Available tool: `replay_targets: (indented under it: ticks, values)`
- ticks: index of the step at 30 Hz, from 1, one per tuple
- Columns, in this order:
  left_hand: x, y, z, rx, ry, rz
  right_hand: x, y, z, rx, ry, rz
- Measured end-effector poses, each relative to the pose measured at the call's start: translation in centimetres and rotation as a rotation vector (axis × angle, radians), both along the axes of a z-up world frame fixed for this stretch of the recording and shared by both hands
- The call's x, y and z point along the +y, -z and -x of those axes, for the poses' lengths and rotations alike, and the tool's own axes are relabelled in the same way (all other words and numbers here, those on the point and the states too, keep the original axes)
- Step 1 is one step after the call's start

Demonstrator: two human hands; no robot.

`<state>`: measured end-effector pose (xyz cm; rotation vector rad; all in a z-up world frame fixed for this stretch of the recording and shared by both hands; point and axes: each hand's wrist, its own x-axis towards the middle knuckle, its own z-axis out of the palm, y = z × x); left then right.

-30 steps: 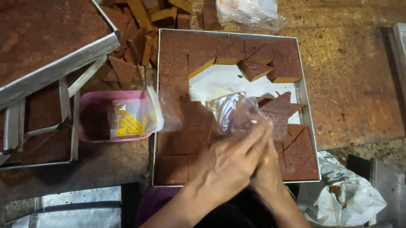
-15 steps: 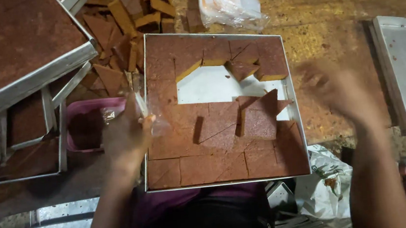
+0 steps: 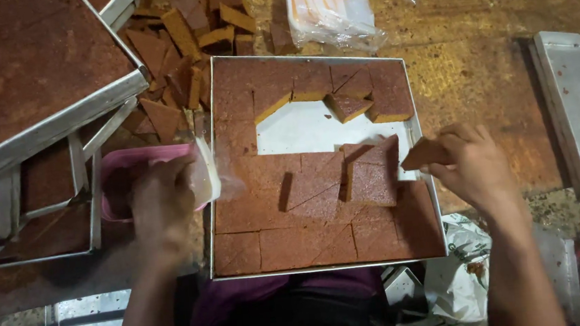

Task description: Packaging individual triangular cake slices into plastic bags and placing them into a container

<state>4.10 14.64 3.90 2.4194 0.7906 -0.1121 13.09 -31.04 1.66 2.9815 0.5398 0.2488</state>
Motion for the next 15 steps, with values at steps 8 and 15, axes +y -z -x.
replay_targets:
  ticks: [8,15]
  values:
    - [-2.1,-0.4,1.4,-0.541,0.003,0.947,7.0,2.6,6.8,0.372,0.046,-1.648]
    - [-8.0,2.0,1.2,-0.548,0.665,0.031,16.9,5.4,11.1,0.814,0.26,-2.091]
